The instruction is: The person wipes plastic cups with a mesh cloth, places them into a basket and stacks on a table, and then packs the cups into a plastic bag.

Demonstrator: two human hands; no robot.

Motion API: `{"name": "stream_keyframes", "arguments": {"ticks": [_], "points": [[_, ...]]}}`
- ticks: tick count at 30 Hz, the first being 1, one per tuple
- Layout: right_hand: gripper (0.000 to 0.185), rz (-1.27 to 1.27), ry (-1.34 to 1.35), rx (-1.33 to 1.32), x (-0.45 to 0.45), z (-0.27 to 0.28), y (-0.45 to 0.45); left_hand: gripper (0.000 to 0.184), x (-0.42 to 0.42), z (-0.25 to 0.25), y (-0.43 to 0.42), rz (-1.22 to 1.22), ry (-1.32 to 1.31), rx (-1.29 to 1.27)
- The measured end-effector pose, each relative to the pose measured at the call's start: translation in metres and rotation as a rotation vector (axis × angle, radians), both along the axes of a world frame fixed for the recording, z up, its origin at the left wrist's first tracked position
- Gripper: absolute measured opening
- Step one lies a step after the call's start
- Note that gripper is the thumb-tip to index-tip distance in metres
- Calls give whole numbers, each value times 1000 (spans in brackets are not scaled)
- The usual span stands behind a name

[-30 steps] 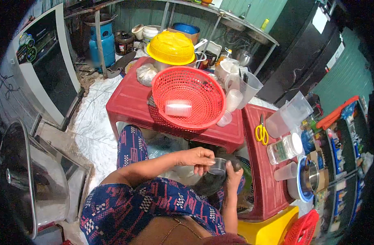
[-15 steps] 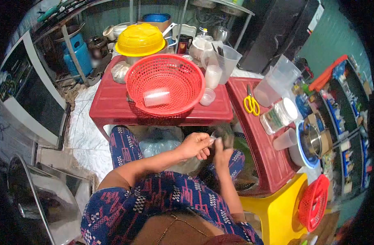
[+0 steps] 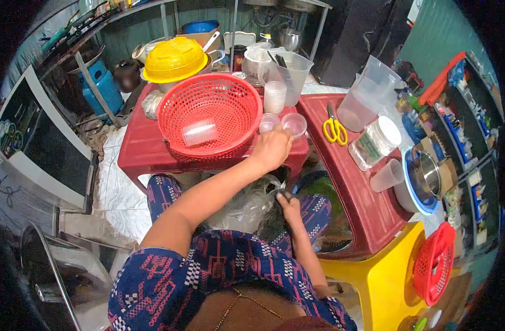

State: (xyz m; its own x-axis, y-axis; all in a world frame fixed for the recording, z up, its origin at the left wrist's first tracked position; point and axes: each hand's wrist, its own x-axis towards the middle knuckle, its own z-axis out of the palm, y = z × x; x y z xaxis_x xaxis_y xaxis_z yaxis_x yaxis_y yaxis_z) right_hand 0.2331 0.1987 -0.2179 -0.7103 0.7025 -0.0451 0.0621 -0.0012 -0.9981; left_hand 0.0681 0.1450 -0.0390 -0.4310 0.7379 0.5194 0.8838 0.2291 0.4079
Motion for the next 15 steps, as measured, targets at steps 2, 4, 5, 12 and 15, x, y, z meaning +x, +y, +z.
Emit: {"name": "stream_keyframes", "arguments": {"ticks": [2,4,5,12,15], "points": [[28,175,-117,52,0,-3,1,20,-4,-14,11,124,-40,97],[28,180,-126,28,0,-4,2,20,-11,-31,15,137,-62,163],[28,181,-118,14,0,-4,2,22,-14,-39,15,154,-93,230],[30,266,-212,110,1,-4,2,27,-26,-55,15,244,-151,317],[30,289,-211,79,3,9,-3,25,-30,-58,18,300,-161,228]]}}
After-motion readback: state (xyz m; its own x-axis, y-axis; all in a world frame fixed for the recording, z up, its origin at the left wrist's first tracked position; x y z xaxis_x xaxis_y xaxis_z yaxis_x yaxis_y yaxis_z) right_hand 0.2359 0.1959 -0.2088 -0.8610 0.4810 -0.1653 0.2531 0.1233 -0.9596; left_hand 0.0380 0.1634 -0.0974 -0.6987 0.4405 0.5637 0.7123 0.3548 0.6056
